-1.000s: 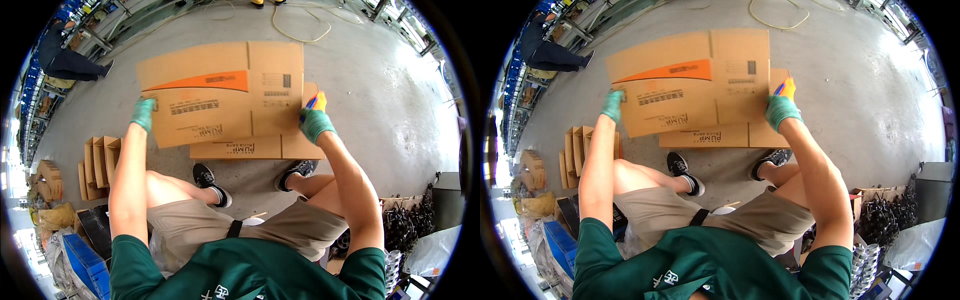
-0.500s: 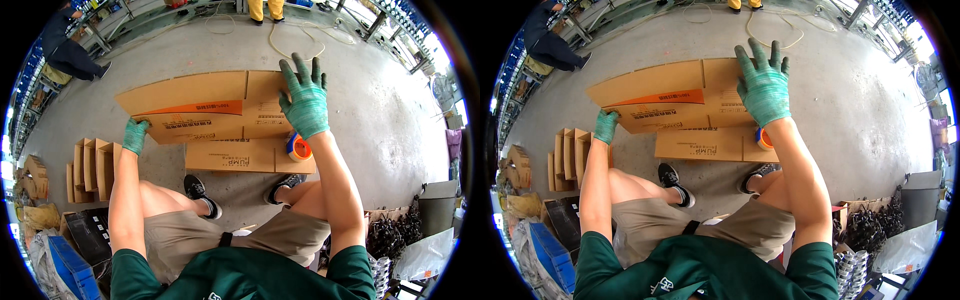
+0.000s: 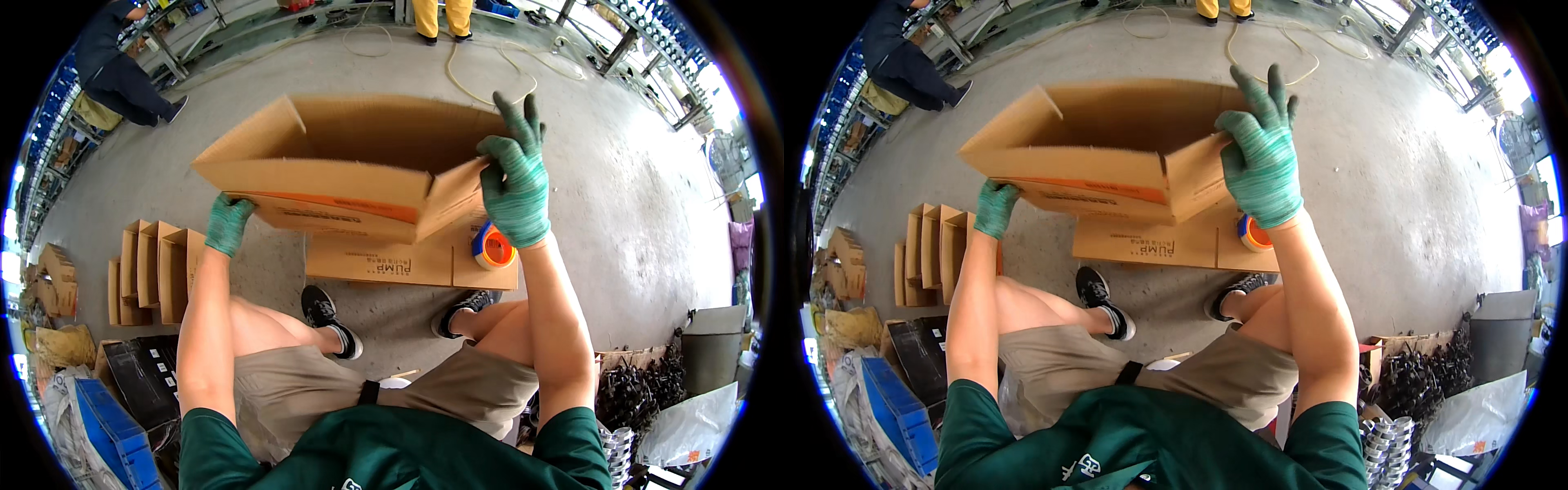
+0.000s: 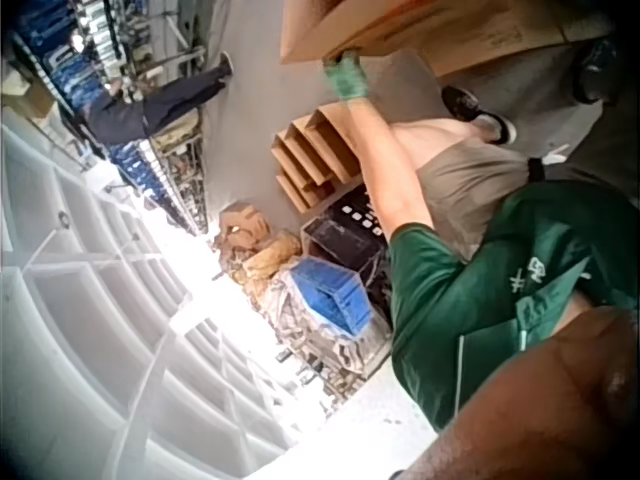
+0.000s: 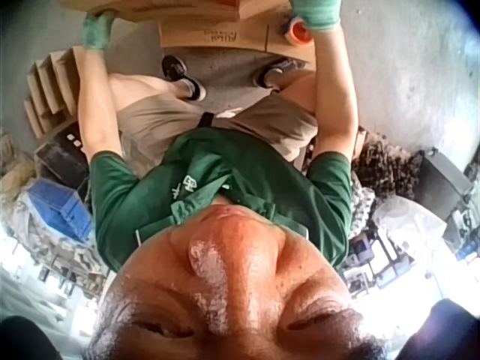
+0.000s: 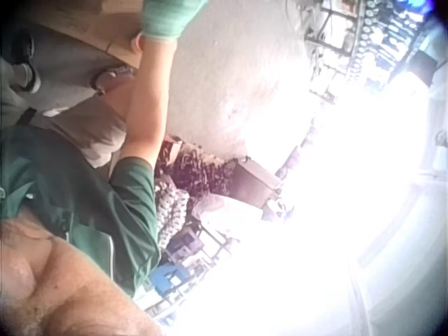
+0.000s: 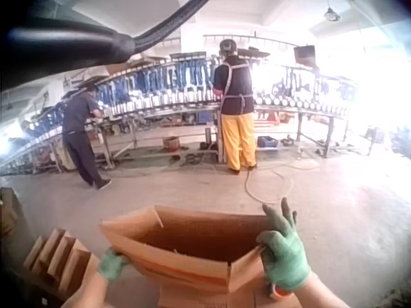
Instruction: The person sits on the floor in a warehouse and repeatedly seals cardboard boxes using a handheld tape dispenser. They pick up a box, fold the flaps, apply tape to the seam, and place the sealed box into a growing stack.
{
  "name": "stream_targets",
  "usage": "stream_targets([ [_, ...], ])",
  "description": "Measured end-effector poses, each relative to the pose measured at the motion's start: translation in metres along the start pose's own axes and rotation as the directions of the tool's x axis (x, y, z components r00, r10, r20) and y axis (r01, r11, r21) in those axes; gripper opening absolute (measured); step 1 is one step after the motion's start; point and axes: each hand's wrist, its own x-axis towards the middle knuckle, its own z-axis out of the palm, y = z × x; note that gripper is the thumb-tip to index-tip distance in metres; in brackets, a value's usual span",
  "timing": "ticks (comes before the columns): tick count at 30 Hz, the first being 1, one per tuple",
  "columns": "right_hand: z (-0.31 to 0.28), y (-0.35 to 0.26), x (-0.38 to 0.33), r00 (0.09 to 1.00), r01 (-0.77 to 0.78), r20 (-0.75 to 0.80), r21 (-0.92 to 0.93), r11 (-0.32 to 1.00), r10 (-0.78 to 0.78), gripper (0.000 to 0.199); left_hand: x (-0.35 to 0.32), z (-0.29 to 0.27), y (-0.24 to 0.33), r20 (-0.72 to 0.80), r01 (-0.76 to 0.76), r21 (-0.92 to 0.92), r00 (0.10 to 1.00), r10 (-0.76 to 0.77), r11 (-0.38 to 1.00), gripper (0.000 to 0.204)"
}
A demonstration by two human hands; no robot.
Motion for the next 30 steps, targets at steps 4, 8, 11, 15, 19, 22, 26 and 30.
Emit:
stream_targets([
  [4, -0.003, -0.01, 0.014, 0.992, -0.12, 0.076, 0.335, 0.935, 0.1, 0.051, -0.019, 0.043, 0.021, 0.238, -0.034, 0.111, 0.971, 0.006, 0.993, 0.059],
  [8, 0.028, 0.007, -0.016, 0.924, -0.282, 0.358, 0.409, 0.868, 0.131, 0.06, -0.021, 0.071, 0.019, 0.321, -0.087, 0.198, 0.947, 0.02, 0.976, 0.084],
  [11, 0.045, 0.007, -0.022, 0.903, -0.18, 0.418, 0.15, 0.972, 0.103, 0.049, -0.015, 0.071, 0.023, 0.246, -0.315, 0.168, 0.931, 0.27, 0.934, 0.085],
  [15, 0.051, 0.006, -0.029, 0.8, -0.122, 0.582, -0.079, 0.989, 0.145, 0.04, -0.014, 0.086, 0.069, 0.239, -0.525, 0.202, 0.845, 0.479, 0.827, 0.08],
  [19, 0.045, 0.014, -0.033, 0.799, -0.587, 0.423, 0.402, 0.702, 0.427, 0.029, -0.018, 0.101, 0.084, 0.209, -0.398, 0.118, 0.906, 0.369, 0.91, 0.072],
  [22, 0.041, 0.016, -0.029, 0.655, -0.64, 0.344, 0.726, 0.252, 0.672, 0.023, -0.014, 0.094, 0.081, 0.022, -0.124, 0.378, 0.992, 0.125, 0.917, 0.055],
  [26, 0.024, 0.018, -0.004, 0.524, -0.632, 0.293, 0.763, 0.134, 0.8, 0.056, -0.007, 0.107, 0.078, -0.021, -0.192, 0.442, 0.974, 0.224, 0.876, 0.049],
  [30, 0.029, 0.007, 0.01, 0.581, -0.716, 0.347, 0.649, 0.258, 0.737, 0.058, -0.007, 0.115, 0.089, 0.008, -0.177, 0.451, 0.981, 0.195, 0.875, 0.057],
])
